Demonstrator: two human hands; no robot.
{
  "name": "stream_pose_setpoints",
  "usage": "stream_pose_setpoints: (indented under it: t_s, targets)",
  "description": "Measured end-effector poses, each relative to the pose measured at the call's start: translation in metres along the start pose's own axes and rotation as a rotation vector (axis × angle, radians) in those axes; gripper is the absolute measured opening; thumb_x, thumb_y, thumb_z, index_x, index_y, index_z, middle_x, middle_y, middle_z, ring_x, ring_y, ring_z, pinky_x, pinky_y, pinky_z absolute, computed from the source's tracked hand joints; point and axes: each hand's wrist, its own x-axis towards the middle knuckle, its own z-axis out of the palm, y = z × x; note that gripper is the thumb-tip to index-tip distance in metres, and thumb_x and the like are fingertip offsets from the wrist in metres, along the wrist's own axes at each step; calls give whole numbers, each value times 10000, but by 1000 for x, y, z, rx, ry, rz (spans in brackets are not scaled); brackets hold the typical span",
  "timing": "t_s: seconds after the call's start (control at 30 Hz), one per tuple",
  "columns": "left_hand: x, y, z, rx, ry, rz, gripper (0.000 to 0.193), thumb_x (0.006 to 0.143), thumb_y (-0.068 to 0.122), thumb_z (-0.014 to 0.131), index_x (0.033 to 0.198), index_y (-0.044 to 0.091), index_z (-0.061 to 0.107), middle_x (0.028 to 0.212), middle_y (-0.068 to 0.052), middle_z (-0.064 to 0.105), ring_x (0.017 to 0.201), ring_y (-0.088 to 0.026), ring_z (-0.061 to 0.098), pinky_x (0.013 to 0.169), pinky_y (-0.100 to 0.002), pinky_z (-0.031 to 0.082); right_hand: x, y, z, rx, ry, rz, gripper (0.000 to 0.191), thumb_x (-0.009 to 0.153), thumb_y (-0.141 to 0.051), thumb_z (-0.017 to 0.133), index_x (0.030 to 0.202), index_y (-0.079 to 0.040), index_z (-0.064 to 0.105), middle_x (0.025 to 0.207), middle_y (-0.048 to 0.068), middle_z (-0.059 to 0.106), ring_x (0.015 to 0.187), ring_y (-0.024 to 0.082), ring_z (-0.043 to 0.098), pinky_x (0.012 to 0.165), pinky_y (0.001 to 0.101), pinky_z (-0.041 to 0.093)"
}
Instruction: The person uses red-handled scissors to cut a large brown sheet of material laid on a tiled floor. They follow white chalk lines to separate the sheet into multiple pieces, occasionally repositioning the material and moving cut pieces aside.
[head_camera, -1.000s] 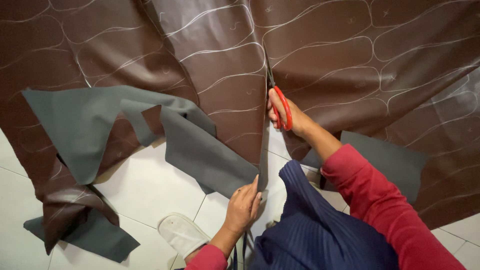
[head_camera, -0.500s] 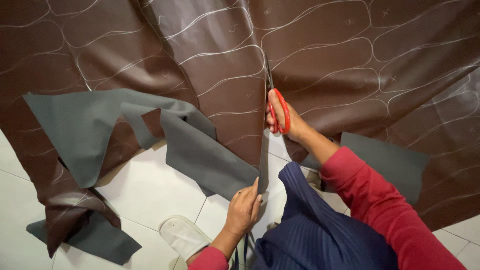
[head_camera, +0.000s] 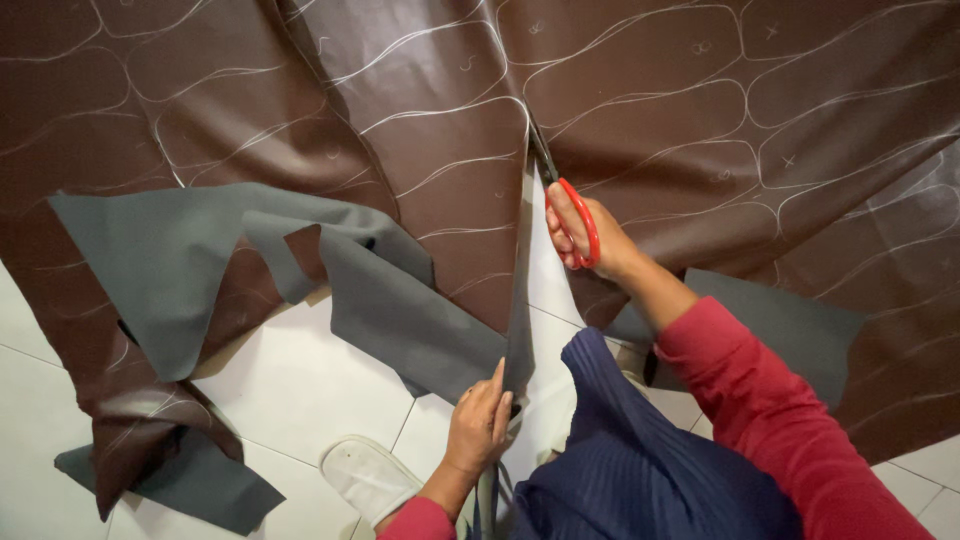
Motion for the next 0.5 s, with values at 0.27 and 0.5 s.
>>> stream_pose_setpoints:
  t_s: [0.27,0.5]
  targets:
    - [0,-4,-1,46,2,-14,473,962,91,643,1419,-11,574,907,-136,676,827,-287,660,798,-411,536,4,-8,-10,-70,14,31,511,1037,-570,441,821,-111,511,574,-28,463,438,91,427,400,241,377]
    - [5,2,-2,34,24,81,479,946,79,656,1406,-29,579,940,-134,692,862,-290,669,811,-411,533,31,-38,-15,-143,-30,32,532,996,-632,422,847,-131,523,568,-28,486,447,97,468,432,245,419]
